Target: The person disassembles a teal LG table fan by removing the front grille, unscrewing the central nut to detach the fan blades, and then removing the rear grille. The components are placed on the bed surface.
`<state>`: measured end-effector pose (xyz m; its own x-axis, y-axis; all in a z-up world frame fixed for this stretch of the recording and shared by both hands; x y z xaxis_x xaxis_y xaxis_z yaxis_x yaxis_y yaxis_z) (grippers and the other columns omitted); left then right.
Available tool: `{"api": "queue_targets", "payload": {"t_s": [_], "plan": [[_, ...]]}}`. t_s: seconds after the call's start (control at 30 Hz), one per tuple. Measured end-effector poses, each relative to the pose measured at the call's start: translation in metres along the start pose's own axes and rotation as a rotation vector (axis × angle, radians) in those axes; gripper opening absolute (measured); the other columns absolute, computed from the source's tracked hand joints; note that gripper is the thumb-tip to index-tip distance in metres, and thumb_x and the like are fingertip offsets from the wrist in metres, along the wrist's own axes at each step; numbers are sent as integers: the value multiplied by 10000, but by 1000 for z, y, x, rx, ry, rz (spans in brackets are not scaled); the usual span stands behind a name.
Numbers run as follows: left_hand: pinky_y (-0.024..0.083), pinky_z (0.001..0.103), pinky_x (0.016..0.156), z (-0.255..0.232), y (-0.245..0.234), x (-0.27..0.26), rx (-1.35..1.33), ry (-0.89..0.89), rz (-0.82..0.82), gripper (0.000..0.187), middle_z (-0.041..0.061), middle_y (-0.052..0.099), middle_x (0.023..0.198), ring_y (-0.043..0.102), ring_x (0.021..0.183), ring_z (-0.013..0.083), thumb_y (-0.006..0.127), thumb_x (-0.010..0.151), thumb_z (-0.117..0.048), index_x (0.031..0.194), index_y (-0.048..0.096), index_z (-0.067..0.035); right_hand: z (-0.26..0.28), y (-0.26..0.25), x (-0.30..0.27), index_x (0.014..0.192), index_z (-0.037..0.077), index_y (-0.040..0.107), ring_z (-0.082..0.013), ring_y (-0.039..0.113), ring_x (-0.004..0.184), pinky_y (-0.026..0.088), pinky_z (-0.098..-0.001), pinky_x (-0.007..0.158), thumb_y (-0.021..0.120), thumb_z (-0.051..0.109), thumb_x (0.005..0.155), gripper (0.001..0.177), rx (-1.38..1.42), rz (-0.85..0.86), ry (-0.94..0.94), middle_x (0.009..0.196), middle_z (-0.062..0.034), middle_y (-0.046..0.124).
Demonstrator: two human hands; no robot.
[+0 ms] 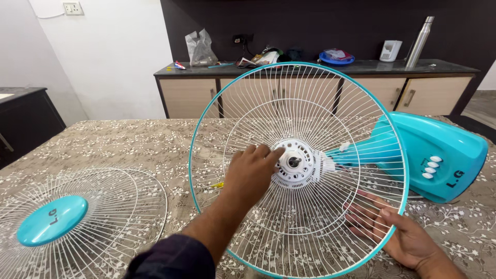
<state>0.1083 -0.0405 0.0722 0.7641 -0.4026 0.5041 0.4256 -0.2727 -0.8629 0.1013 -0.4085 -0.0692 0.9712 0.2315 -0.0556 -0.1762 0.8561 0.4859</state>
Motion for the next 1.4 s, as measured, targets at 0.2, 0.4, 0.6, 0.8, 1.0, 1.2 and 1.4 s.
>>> {"api": "queue_targets", "payload": {"t_s": [0.2,0.4,0.6,0.8,1.0,1.2,1.4], "plan": [[330,531,1162,8,-26,39,156,252,69,629,54,478,1526,390,1408,289,735,850,-265,1432,557,-428,0,1,-1,1546,-31,349,-439,569,1267,459,-626,1048,642,275,853,812,35,62,-10,1439,-326,545],[217,581,1196,3,-36,57,220,285,237,702,1,255,1683,146,1530,316,736,822,-328,1447,497,-541,4,6,-2,1533,-3,360,-431,590,1270,470,-582,1050,663,273,806,836,17,72,35,1434,-324,573],[227,564,1214,6,-32,59,197,309,209,619,-4,291,1644,170,1539,311,767,796,-331,1360,571,-495,0,2,0,1530,-23,364,-415,598,1275,474,-580,1058,647,237,818,809,10,47,32,1428,-318,571],[250,578,1199,8,-30,52,177,322,125,631,-10,376,1596,242,1511,295,785,768,-307,1346,593,-471,-5,-3,1,1543,-32,352,-408,626,1228,495,-583,1041,630,181,839,786,-110,83,-31,1408,-318,581],[174,597,1211,6,-27,44,113,223,145,609,9,355,1597,209,1519,294,796,775,-364,1348,593,-392,-5,4,1,1522,-14,358,-398,649,1207,559,-560,988,597,181,843,747,-152,16,-18,1338,-319,619],[168,611,1190,2,1,14,-13,107,-185,514,57,473,1495,292,1477,301,824,751,-468,1167,721,-184,-3,10,0,1527,-19,367,-389,648,1198,558,-540,984,594,156,852,734,-149,40,-46,1339,-315,614],[200,621,1138,-37,39,2,-50,-242,-450,498,138,489,1452,294,1445,355,805,774,-554,911,757,-77,-5,10,0,1521,-10,379,-386,678,1144,571,-540,965,577,157,865,705,-138,-3,-52,1305,-321,644]]}}
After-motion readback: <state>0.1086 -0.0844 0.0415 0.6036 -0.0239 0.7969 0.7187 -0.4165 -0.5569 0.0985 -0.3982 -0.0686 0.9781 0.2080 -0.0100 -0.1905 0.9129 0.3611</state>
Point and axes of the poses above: each hand's wrist, its own x-axis towards the middle knuckle, its own y-axis out of the palm, z = x × y, the point moved 1 cm from there along x, towards the middle knuckle
